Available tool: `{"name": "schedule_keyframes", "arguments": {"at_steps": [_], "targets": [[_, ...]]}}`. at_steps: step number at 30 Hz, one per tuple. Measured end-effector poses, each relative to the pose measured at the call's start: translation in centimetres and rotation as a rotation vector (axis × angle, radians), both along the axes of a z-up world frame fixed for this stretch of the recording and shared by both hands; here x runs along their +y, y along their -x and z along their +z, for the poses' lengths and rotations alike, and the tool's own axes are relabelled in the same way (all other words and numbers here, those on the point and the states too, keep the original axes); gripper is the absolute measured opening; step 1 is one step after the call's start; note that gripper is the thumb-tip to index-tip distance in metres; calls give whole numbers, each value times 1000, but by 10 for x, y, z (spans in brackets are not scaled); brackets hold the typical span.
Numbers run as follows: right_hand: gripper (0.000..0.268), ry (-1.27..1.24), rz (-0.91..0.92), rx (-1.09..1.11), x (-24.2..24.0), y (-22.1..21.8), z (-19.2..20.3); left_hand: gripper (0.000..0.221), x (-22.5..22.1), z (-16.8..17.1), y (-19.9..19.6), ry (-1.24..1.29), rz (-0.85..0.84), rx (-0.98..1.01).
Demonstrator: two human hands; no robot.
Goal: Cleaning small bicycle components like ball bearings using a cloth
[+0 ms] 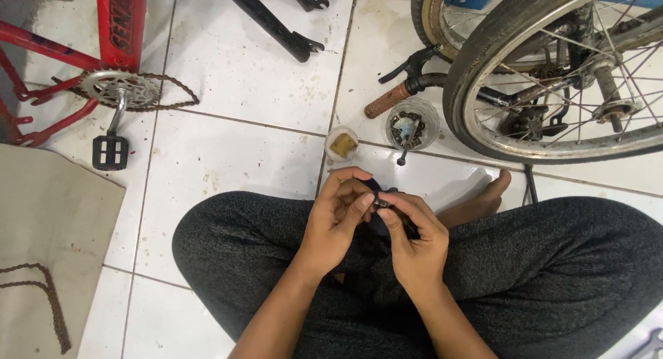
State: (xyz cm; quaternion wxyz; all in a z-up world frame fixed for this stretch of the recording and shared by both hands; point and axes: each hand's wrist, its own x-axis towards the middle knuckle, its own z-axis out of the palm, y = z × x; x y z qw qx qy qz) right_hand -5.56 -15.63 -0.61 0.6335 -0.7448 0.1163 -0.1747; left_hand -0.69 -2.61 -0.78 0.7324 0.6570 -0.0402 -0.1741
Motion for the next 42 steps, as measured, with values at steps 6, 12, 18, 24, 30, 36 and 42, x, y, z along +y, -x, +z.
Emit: {"name": "schedule_keyframes", "arguments": {"at_steps": [6,12,18,24,30,36,42], "targets": [[11,23,-20,55,-4,2,-4,20,0,2,2,-156,0,-162],[45,-7,33,269,-4,10,-26,19,-4,12,-1,-164,-31,-232],[76,-55,15,313,-7,9,-30,15,-2,4,-3,-123,59,-165],[84,-148,-43,279,-5,12,-26,14,-3,3,-1,-138,106,-134],[82,-122,-43,327,-5,12,-27,14,-4,2,0,-169,80,-121],[53,-181,-63,344,-3,6,-17,13,-6,2,-3,-207,85,-112],[31,-149,-60,568,-8,2,-11,14,-3,-1,-1,-326,-12,-226]]}}
